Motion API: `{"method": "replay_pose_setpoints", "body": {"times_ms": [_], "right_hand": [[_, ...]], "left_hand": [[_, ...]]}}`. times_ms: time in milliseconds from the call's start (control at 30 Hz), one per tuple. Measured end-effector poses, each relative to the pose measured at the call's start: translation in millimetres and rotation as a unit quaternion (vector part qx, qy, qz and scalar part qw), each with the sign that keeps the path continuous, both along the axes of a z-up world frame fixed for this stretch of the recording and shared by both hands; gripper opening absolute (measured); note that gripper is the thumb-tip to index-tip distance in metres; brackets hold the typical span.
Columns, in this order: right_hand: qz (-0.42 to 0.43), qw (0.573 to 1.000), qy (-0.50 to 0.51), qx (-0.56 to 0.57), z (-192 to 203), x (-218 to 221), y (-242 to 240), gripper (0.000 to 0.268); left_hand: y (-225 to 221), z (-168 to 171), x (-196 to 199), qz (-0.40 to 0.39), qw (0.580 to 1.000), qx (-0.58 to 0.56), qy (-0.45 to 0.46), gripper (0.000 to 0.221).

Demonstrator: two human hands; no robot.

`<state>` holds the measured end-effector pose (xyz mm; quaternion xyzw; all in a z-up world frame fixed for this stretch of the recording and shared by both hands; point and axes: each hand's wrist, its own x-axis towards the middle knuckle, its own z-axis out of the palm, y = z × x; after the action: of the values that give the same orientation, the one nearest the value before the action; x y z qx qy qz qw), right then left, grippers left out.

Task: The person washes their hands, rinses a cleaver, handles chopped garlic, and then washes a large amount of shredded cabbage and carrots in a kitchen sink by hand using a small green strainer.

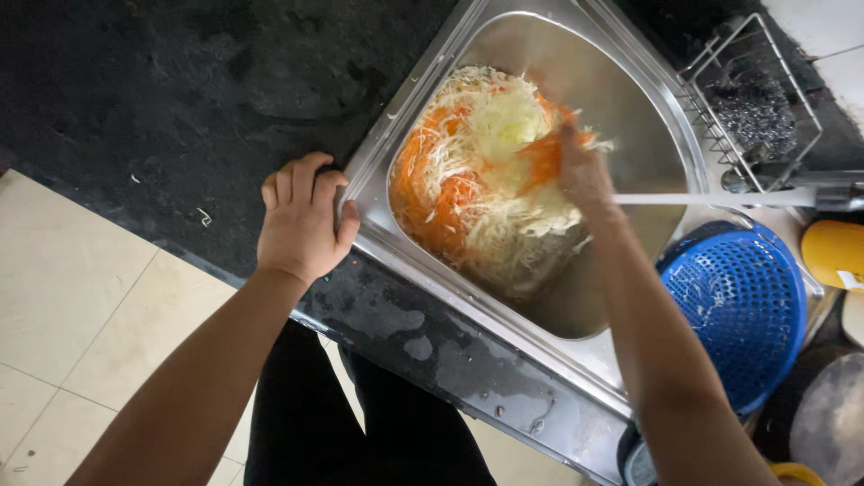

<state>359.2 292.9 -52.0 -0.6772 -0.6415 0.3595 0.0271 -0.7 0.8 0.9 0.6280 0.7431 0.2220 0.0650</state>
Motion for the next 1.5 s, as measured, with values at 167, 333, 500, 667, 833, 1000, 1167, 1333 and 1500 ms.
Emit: {"method": "replay_pose_setpoints", "body": {"times_ms": [167, 333, 500, 667, 833, 1000, 1167, 1333, 1500], "right_hand": [[0.076, 0.992, -0.087, -0.044, -43, 26, 35, 0.082], [0.142, 0.973, -0.006, 0.183, -111, -35, 47, 0.116], [0.351, 0.902, -0.245, 0.049, -105, -137, -53, 0.126], [0.514, 0.791, -0.319, 0.092, -76, -100, -100, 0.128], [0.347, 0.913, -0.203, 0.062, -104, -67, -57, 0.083], [0.296, 0.939, -0.164, 0.061, -64, -53, -19, 0.065], [0.125, 0.978, -0.130, -0.107, 31, -73, -20, 0.067], [-0.012, 0.982, -0.091, -0.166, 75, -67, -29, 0.054], [-0.038, 0.976, 0.177, -0.124, 12, 4, -12, 0.037]], "left_hand": [[1, 0, 0, 0.001, 1.000, -0.002, -0.007, 0.036], [2, 2, -1, 0.009, 1.000, 0.011, -0.022, 0.037], [3, 1, -1, 0.007, 1.000, 0.010, -0.028, 0.036], [2, 3, 1, 0.006, 1.000, 0.016, -0.024, 0.034], [4, 6, -1, 0.003, 0.999, 0.028, -0.028, 0.034], [4, 7, 2, 0.009, 0.999, 0.029, -0.024, 0.033], [2, 5, 1, 0.005, 1.000, 0.016, -0.012, 0.034], [2, 2, 0, 0.008, 1.000, 0.007, -0.010, 0.035], [1, 1, 1, 0.009, 1.000, 0.002, -0.013, 0.035]]}}
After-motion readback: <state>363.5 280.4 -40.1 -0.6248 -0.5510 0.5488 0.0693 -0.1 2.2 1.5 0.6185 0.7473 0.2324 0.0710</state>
